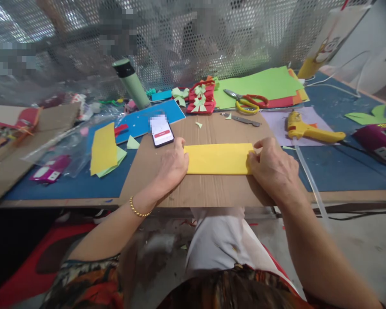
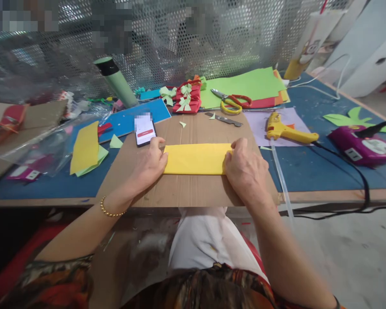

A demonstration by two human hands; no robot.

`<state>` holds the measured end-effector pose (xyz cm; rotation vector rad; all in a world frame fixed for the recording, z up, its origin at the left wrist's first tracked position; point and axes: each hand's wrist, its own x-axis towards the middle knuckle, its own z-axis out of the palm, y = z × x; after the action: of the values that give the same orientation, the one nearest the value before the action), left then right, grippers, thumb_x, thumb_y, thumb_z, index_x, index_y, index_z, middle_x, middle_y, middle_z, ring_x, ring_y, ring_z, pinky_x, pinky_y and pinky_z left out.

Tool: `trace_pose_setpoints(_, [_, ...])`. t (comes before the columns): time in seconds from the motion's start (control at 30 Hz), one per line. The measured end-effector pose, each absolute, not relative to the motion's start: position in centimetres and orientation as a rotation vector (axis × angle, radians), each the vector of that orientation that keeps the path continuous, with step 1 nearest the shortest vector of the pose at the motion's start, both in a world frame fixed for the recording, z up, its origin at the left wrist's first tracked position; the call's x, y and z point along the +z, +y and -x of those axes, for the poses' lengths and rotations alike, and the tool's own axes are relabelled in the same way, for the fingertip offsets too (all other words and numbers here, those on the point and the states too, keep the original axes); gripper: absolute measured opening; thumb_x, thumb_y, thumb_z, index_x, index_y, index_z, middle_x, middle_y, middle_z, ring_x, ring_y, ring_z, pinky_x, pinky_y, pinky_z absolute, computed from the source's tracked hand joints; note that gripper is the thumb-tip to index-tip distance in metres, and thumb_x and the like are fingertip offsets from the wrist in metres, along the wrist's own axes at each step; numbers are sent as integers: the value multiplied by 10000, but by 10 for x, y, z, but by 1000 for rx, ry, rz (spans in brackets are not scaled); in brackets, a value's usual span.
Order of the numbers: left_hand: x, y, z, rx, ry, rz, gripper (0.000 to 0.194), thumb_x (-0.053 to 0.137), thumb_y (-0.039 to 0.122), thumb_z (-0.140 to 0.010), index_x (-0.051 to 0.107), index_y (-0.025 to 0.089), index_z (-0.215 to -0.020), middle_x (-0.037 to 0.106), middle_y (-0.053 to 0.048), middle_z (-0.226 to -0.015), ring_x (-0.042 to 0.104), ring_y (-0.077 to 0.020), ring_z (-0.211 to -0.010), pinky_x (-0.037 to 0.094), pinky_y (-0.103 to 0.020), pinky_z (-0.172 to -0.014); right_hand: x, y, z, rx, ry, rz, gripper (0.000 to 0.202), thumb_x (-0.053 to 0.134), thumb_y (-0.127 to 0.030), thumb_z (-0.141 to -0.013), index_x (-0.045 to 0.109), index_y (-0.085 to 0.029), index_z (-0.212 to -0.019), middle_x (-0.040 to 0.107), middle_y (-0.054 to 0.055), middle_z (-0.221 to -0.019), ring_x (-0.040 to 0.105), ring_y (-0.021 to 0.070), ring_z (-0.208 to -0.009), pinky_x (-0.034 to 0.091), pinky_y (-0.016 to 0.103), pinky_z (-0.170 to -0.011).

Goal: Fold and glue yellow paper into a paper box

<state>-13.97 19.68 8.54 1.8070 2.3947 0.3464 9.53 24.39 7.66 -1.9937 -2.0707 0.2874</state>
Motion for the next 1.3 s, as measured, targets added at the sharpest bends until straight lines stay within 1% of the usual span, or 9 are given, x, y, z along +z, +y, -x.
trace_pose_setpoints(0.2, [88, 196, 138, 293, 2398, -1791, 382, 471, 169, -1051, 583, 176, -1416, 777, -146, -1056, 745, -311, -943, 511, -388, -804, 81, 242, -93, 283, -2118, 2016, 359, 477, -283, -1066, 616, -139, -1364, 741, 165, -1012, 652, 281, -806, 248, 354, -663])
trace_pose_setpoints(0.33, [88, 192, 137, 104, 2290, -2042, 370, 394, 163, -1111, 696, 227, -1315, 782, -112, -965, 718, -267, -840, 417, -348, -701, 78, 241, -93, 213, -2176, 2039, 320, 433, -290, -1076, 690, -175, -1229, 754, 175, -967, 650, 275, -745, 233, 358, -639])
trace_pose_setpoints(0.47, [82, 191, 135, 58, 2315, -2227, 345, 417, 129, -1111, 756, 169, -1157, 768, -164, -1095, 696, -285, -992, 452, -377, -821, 77, 240, -94, 151, -2211, 2003, 315, 428, -301, -1081, 713, -200, -1168, 760, 159, -962, 648, 262, -740, 232, 353, -622])
trace_pose_setpoints(0.6, [72, 198, 131, -57, 2232, -2643, 340, 409, 19, -1055, 741, 88, -1081, 717, -236, -1184, 652, -331, -1122, 475, -433, -916, 77, 237, -96, 116, -2237, 1965, 337, 405, -298, -1099, 712, -204, -1200, 756, 149, -1146, 663, 241, -845, 264, 334, -634])
trace_pose_setpoints(0.83, [72, 201, 133, -187, 2066, -2781, 456, 339, -7, -1078, 680, 116, -1355, 702, -182, -1190, 666, -239, -971, 472, -350, -840, 72, 238, -97, 107, -2275, 1978, 368, 329, -265, -1119, 653, -161, -1259, 760, 209, -1110, 722, 318, -945, 283, 354, -657])
trace_pose_setpoints(0.93, [77, 198, 136, -252, 1972, -2844, 628, 295, 25, -1108, 505, 275, -1645, 663, -179, -1326, 672, -217, -984, 452, -342, -872, 69, 239, -99, 50, -2278, 1937, 366, 328, -234, -1106, 646, -143, -1262, 764, 227, -1103, 727, 346, -993, 310, 365, -673])
trace_pose_setpoints(1.07, [83, 199, 136, -331, 1894, -2810, 692, 323, 94, -1132, 367, 421, -1741, 607, -211, -1471, 677, -243, -1019, 449, -376, -907, 66, 239, -105, -23, -2300, 1780, 398, 314, -165, -1070, 672, -134, -1241, 751, 219, -1117, 697, 322, -942, 382, 373, -691])
trace_pose_setpoints(1.2, [87, 200, 132, -332, 1888, -2753, 686, 342, 107, -1125, 397, 425, -1731, 622, -212, -1463, 675, -246, -983, 455, -399, -919, 67, 232, -99, -237, -2283, 1444, 400, 345, -164, -1053, 733, -124, -1138, 724, 249, -1163, 668, 364, -1040, 503, 471, -845])
trace_pose_setpoints(1.3, [87, 201, 127, -356, 1908, -2750, 578, 360, 117, -1118, 569, 284, -1630, 651, -238, -1402, 695, -293, -1030, 477, -421, -918, 64, 226, -76, -188, -2453, 1118, 473, 375, -326, -1124, 695, -80, -1371, 661, 277, -1476, 619, 406, -1334, 483, 578, -1128])
